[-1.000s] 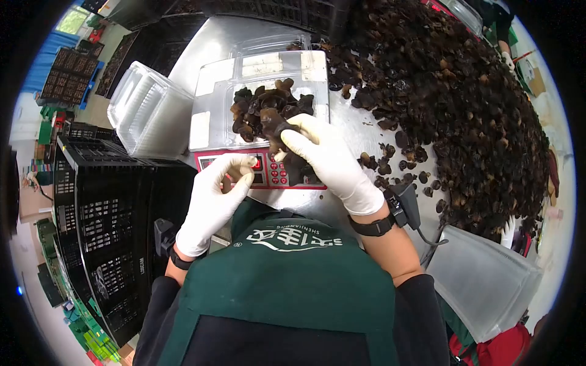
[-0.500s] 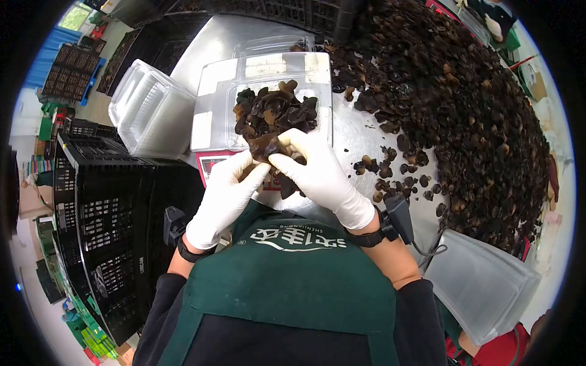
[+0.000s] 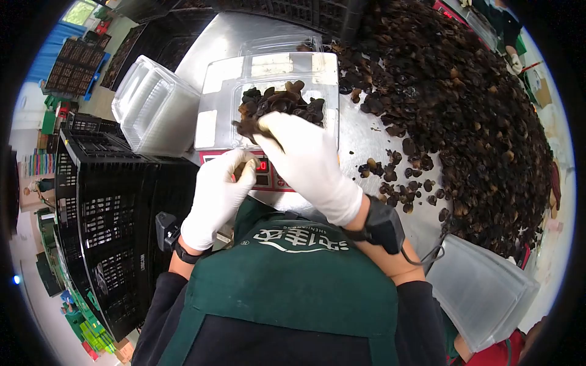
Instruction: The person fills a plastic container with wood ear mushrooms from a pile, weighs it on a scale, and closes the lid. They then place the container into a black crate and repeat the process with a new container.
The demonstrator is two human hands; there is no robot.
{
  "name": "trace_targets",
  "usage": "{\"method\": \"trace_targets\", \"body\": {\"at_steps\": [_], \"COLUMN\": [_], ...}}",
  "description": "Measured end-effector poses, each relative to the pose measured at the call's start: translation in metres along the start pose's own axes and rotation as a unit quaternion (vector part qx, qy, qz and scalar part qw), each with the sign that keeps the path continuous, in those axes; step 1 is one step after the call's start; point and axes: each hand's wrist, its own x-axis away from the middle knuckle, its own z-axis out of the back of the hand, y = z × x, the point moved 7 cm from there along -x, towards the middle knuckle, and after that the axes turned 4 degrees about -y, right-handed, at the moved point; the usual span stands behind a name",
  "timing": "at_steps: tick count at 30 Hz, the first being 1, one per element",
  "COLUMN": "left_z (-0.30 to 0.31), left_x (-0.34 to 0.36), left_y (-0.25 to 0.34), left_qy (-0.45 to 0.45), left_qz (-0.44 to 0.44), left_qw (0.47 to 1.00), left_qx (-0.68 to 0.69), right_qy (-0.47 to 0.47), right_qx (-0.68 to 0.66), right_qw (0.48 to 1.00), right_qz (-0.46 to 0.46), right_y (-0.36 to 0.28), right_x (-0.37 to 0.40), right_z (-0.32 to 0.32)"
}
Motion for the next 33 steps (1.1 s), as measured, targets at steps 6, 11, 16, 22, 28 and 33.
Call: {"method": "trace_targets", "body": {"at_steps": [6, 11, 16, 22, 28, 33], "left_z": [0.017, -0.008, -0.076, -0.080, -0.069, -0.054], "left_x": [0.006, 0.019, 0.025, 0.023, 0.022, 0.015], "left_y": [-0.026, -0.011, 0.025, 0.010, -0.003, -0.012], "left_qy": [0.031, -0.114, -0.289, -0.260, -0.152, -0.084], "left_qz": [0.055, 0.086, 0.156, 0.186, 0.168, 0.193], "left_qw": [0.998, 0.962, 0.741, 0.790, 0.872, 0.869], "left_qx": [0.002, 0.232, 0.585, 0.523, 0.434, 0.447], "right_qy": [-0.090, -0.047, -0.015, -0.088, -0.136, -0.117], "right_qx": [-0.023, -0.314, -0.134, 0.040, -0.125, -0.244], "right_qw": [0.984, 0.908, 0.972, 0.995, 0.958, 0.925], "right_qz": [-0.151, -0.274, -0.192, -0.039, -0.221, -0.266], "right_y": [0.019, 0.030, 0.010, -0.001, 0.016, 0.030], "right_x": [-0.019, 0.002, 0.048, 0.060, 0.072, 0.070], "right_z": [-0.003, 0.022, 0.010, 0.027, 0.017, 0.016]}}
